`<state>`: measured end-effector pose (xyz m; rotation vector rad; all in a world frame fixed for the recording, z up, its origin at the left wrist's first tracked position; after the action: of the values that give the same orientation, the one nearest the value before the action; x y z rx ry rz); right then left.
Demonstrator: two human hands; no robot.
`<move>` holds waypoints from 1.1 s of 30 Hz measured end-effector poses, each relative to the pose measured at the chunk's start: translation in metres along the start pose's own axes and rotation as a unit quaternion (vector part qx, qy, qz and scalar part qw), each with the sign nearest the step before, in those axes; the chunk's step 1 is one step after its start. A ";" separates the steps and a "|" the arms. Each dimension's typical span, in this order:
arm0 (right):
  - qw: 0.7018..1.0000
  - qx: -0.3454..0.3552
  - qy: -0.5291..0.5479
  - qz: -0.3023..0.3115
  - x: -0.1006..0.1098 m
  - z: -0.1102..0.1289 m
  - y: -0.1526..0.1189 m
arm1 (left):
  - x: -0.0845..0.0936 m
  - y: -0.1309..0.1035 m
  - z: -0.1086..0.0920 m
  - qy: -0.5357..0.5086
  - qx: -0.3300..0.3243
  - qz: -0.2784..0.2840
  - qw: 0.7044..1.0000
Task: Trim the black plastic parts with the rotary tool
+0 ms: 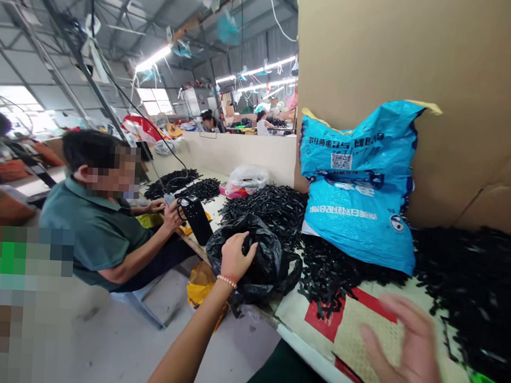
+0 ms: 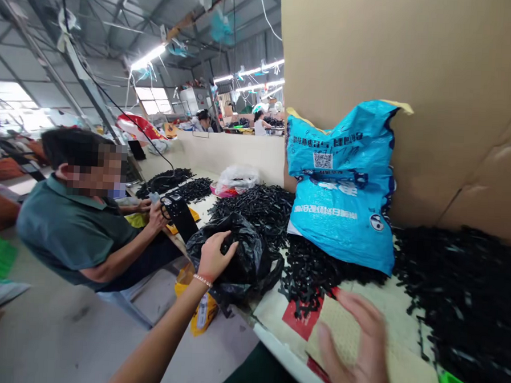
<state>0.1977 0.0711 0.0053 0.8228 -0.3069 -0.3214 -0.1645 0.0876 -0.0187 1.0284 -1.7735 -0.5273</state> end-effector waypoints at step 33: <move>0.868 0.262 -0.063 0.416 -0.228 0.033 -0.003 | -0.006 0.032 0.045 -0.008 -0.235 0.140 0.962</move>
<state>-0.0226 0.1372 -0.0081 1.1177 -0.8611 0.5535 -0.2165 0.1058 -0.0176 0.4373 -1.6592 -0.7314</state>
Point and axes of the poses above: each hand's wrist, its own y-axis towards the middle knuckle, its own x-axis out of the back of the hand, z = x × y, the point moved 1 cm from there along y, towards the middle knuckle, and after that the axes turned 14 degrees about -z, right-handed, at the moved point
